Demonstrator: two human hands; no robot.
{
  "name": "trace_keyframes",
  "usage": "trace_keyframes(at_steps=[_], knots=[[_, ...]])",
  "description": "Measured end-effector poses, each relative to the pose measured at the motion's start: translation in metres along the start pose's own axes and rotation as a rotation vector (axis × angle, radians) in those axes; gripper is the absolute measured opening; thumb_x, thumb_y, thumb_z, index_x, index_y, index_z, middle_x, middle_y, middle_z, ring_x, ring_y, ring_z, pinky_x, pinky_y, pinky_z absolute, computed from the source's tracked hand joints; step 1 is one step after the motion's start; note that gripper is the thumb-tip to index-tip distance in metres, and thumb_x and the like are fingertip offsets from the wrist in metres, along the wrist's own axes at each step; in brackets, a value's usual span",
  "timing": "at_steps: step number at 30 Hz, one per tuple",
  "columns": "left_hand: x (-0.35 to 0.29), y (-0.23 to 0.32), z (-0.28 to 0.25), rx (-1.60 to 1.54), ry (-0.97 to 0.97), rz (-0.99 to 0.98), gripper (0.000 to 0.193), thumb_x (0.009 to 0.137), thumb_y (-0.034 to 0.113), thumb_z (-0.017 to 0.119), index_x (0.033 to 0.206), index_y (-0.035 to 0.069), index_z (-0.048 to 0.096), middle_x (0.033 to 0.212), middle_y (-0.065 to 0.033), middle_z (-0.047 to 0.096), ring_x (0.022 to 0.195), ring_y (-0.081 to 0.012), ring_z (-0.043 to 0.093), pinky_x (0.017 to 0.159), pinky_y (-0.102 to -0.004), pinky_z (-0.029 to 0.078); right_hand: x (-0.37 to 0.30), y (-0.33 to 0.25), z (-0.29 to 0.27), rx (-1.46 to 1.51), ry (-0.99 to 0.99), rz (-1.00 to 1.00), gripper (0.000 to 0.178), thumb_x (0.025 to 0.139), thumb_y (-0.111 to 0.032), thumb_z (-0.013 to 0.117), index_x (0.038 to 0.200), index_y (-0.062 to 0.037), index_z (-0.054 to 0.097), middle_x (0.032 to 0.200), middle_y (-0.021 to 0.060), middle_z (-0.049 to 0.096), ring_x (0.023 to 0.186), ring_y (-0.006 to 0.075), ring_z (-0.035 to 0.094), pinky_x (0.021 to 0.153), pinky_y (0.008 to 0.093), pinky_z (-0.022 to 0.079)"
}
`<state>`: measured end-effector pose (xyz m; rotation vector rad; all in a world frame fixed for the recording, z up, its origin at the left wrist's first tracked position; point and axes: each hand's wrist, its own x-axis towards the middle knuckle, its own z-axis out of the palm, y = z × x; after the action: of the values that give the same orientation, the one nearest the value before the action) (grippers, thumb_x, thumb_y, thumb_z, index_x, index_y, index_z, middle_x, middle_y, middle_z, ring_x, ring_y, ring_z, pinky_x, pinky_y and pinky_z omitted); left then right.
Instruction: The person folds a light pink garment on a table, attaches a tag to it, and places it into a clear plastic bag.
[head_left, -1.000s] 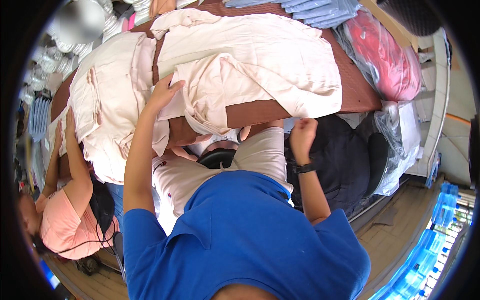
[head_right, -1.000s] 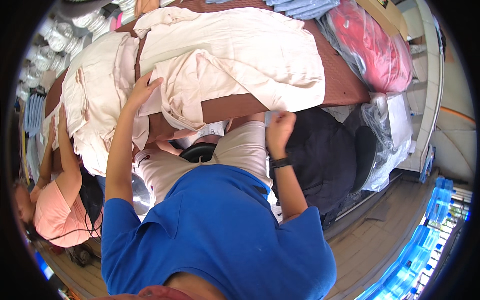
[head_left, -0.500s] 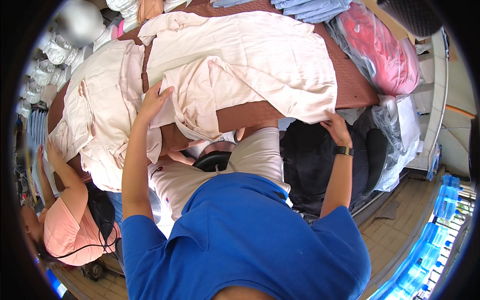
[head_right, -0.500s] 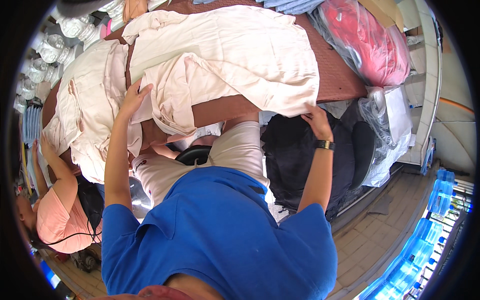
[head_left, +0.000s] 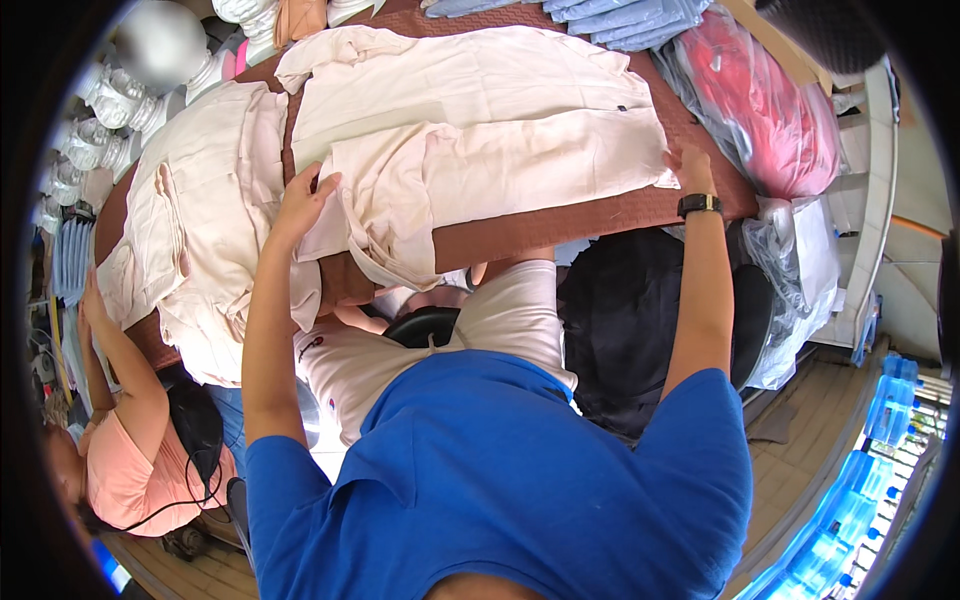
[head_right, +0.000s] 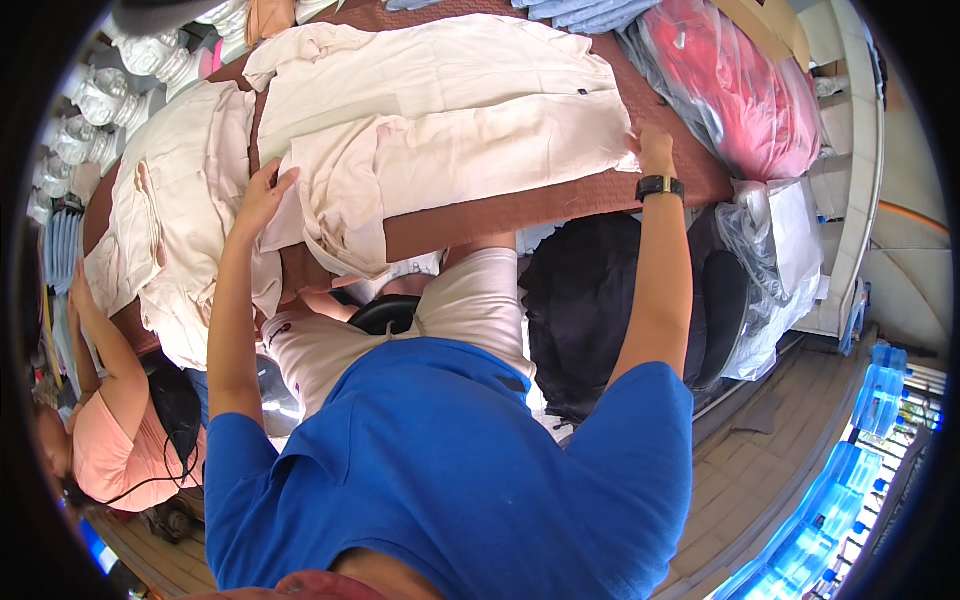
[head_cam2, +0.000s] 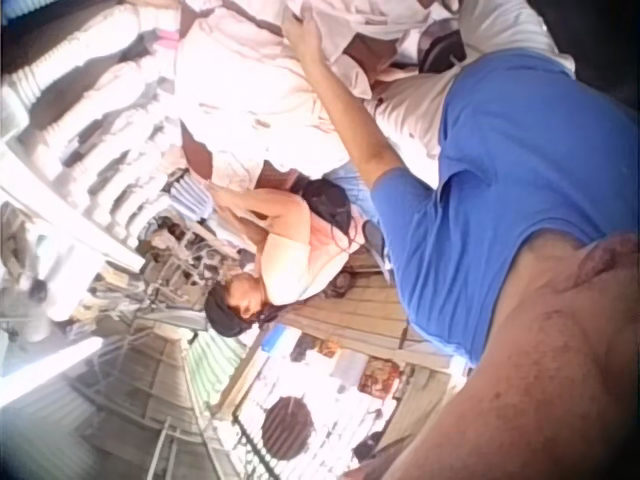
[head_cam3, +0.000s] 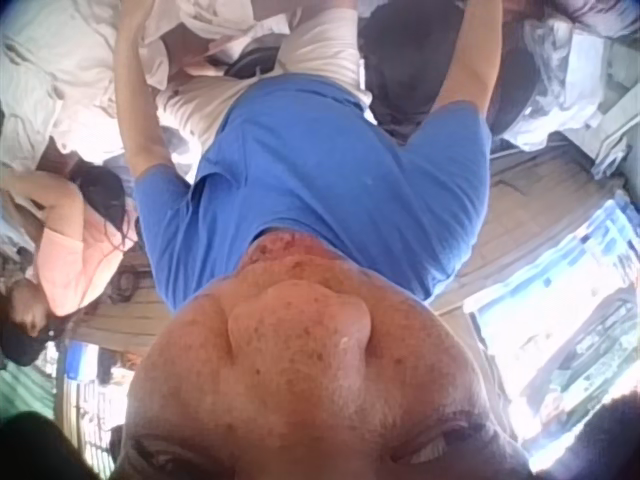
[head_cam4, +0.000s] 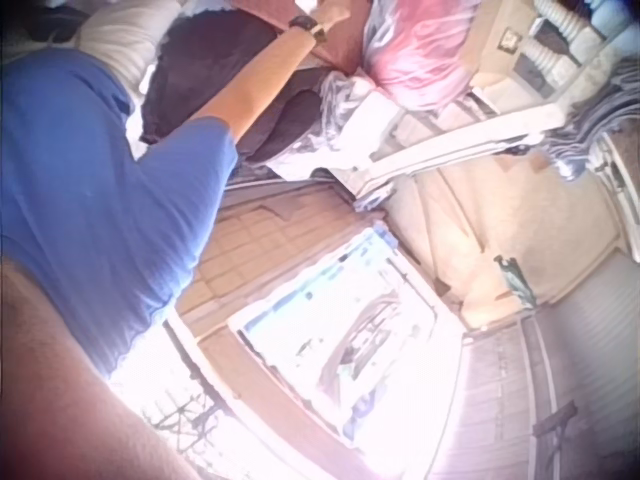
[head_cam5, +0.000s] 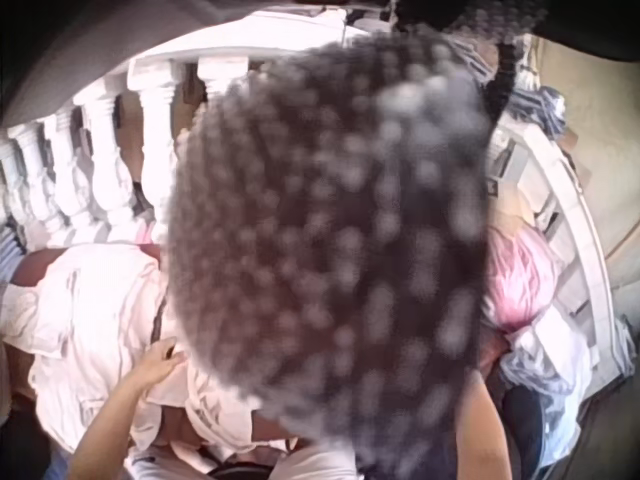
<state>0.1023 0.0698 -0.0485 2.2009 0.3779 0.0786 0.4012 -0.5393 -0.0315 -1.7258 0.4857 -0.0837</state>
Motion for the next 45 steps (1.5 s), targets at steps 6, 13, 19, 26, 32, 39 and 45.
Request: trace_keyframes(at_steps=[6, 13, 19, 26, 32, 39, 45], knots=[[0.0, -0.01, -0.005, -0.024, 0.071, 0.052, 0.031, 0.098, 0.028, 0.065, 0.09, -0.001, 0.056, 0.073, -0.0041, 0.05, 0.07, -0.014, 0.044, 0.066, -0.0312, 0.04, -0.008, 0.022, -0.02, -1.093, 0.101, -0.321, 0.038, 0.081, -0.04, 0.078, 0.097, -0.0048, 0.079, 0.092, 0.0161, 0.076, 0.092, 0.0275, 0.073, 0.085, 0.0402, 0.054], [0.005, -0.005, 0.001, -0.004, 0.073, 0.055, 0.032, 0.099, 0.027, 0.065, 0.086, 0.0, 0.053, 0.07, -0.002, 0.045, 0.068, -0.0123, 0.04, 0.063, -0.0307, 0.037, 0.003, 0.037, -0.062, -0.82, -0.102, -0.273, 0.027, 0.085, -0.027, 0.077, 0.098, -0.0035, 0.077, 0.084, 0.0129, 0.074, 0.082, 0.0201, 0.072, 0.075, 0.0347, 0.055], [-0.002, -0.014, -0.006, 0.016, 0.098, 0.048, 0.033, 0.099, 0.027, 0.065, 0.085, 0.0, 0.053, 0.069, -0.0017, 0.045, 0.067, -0.012, 0.04, 0.062, -0.0305, 0.037, -0.004, 0.013, -0.056, -0.27, -0.271, -0.226, 0.025, 0.092, -0.02, 0.075, 0.1, 0.0001, 0.063, 0.078, 0.003, 0.064, 0.071, 0.0096, 0.063, 0.06, 0.0248, 0.049], [0.006, 0.003, 0.001, 0.006, 0.043, 0.034, 0.032, 0.099, 0.027, 0.065, 0.086, -0.001, 0.056, 0.07, -0.003, 0.051, 0.068, -0.0122, 0.044, 0.063, -0.0308, 0.039, 0.021, 0.056, -0.087, -1.012, 0.045, -0.848, 0.04, 0.084, -0.025, 0.079, 0.111, -0.0034, 0.059, 0.097, 0.0121, 0.064, 0.093, 0.0295, 0.063, 0.078, 0.0453, 0.051], [0.0, -0.017, -0.006, 0.006, 0.112, 0.063, 0.029, 0.096, 0.026, 0.068, 0.092, -0.001, 0.059, 0.074, -0.0091, 0.058, 0.068, -0.0175, 0.051, 0.067, -0.0333, 0.044, -0.061, 0.026, 0.045, -0.975, -0.022, -1.178, 0.039, 0.085, -0.018, 0.073, 0.122, -0.0101, 0.063, 0.122, 0.0172, 0.057, 0.108, 0.0406, 0.055, 0.091, 0.0561, 0.045], [0.003, 0.001, 0.005, 0.136, 0.251, 0.178, 0.023, 0.091, 0.02, 0.072, 0.094, 0.0, 0.061, 0.084, -0.0176, 0.063, 0.074, -0.031, 0.061, 0.07, -0.0407, 0.048, -0.154, 0.004, 0.138, -0.66, -0.162, -1.251, 0.031, 0.091, -0.017, 0.069, 0.119, -0.0058, 0.062, 0.118, 0.02, 0.062, 0.109, 0.0394, 0.056, 0.096, 0.0503, 0.044], [0.0, 0.001, 0.004, 0.101, 0.289, 0.133, 0.018, 0.092, 0.013, 0.069, 0.088, 0.0, 0.057, 0.084, -0.0177, 0.063, 0.075, -0.0304, 0.061, 0.07, -0.0421, 0.048, -0.394, 0.0, 0.175, -0.423, -0.992, -1.305, 0.059, 0.073, -0.021, 0.081, 0.126, -0.0079, 0.058, 0.119, 0.0131, 0.059, 0.107, 0.0351, 0.057, 0.088, 0.0454, 0.046]])
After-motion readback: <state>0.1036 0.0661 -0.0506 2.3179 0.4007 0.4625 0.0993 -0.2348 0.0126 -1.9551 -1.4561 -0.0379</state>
